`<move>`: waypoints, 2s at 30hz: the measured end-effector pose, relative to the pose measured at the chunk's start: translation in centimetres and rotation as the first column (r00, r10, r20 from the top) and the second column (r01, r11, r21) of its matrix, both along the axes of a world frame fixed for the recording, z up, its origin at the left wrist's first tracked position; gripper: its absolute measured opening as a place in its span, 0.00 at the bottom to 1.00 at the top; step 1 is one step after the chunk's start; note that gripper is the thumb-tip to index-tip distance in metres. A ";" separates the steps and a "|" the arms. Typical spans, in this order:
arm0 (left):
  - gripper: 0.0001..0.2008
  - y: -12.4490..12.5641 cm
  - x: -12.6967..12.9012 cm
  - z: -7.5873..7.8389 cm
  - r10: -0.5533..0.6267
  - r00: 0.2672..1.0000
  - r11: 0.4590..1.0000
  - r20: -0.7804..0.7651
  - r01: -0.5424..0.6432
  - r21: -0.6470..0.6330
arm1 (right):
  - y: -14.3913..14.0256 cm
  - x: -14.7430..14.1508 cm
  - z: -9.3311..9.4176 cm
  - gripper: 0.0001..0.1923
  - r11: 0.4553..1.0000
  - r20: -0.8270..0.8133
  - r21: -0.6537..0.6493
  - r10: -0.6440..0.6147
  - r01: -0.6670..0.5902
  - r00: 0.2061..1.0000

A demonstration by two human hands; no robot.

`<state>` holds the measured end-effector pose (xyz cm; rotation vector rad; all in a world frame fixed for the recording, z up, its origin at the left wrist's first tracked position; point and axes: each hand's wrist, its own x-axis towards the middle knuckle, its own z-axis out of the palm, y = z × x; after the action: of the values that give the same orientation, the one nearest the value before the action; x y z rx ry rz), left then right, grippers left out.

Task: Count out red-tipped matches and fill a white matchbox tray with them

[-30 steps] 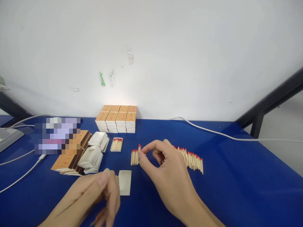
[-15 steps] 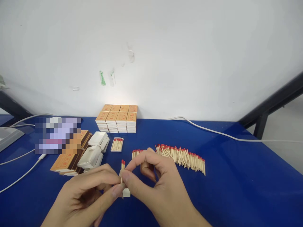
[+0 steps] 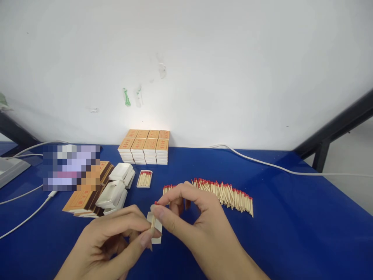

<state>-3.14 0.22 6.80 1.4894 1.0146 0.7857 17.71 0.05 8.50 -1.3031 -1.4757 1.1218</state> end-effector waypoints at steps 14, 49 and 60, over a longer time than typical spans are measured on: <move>0.09 0.0 0.0 -0.3 -0.019 1.000 0.999 -0.004 0.019 -0.038 | 0.3 0.4 0.0 0.09 0.996 -0.092 -0.063 0.053 -0.059 0.994; 0.20 0.0 -0.2 -0.5 -0.055 0.997 0.987 -0.045 0.048 -0.155 | 0.6 0.8 0.1 0.10 0.996 -0.073 -0.064 0.062 -0.067 0.995; 0.13 -0.7 0.4 -0.3 -0.003 0.991 0.998 -0.133 0.012 0.064 | 2.8 2.3 -1.9 0.20 0.975 0.215 0.015 -0.219 0.221 0.952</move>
<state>-2.74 -0.50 6.51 1.6176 1.0901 0.7278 19.99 2.90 6.64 -1.5939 -1.4365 0.8636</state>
